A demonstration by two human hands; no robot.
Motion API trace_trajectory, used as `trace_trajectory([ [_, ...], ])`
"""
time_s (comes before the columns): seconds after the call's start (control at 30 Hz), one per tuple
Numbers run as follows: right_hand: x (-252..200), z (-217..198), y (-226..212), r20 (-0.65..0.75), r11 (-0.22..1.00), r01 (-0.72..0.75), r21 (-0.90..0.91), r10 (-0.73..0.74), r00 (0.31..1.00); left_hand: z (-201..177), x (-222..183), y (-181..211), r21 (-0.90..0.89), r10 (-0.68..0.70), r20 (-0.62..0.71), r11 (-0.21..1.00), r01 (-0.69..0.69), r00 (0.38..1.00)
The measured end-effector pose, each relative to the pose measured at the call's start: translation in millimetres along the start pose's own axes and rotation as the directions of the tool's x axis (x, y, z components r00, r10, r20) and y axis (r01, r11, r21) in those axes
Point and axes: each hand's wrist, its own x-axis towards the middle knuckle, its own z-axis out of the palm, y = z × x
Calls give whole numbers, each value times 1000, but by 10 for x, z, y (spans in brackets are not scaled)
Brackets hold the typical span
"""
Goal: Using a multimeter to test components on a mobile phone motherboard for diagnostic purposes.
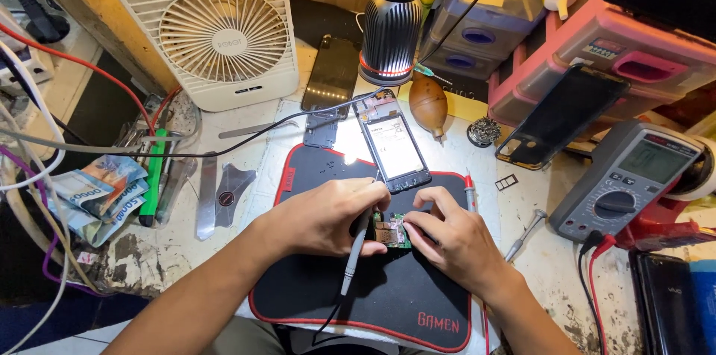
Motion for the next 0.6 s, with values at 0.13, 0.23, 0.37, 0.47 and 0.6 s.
trace_trajectory([
  [0.13,-16,52,-2,-20,995,35,-97,-37,999,-14,2,8,-18,21,-15,1000,-22,1000],
  [0.23,-9,55,-3,-32,991,57,-120,-61,998,-19,0,14,-9,-7,0,1000,7,1000],
  [0.37,-14,21,-2,-40,995,54,-89,-58,998,-15,6,8,-11,14,-13,1000,-14,1000],
  [0.47,-6,19,10,-30,995,59,-83,-62,998,-26,9,4,-5,19,-15,1000,-19,1000],
  [0.6,-23,35,0,-11,995,48,-93,-49,999,-22,5,15,-8,20,-6,1000,-20,1000],
])
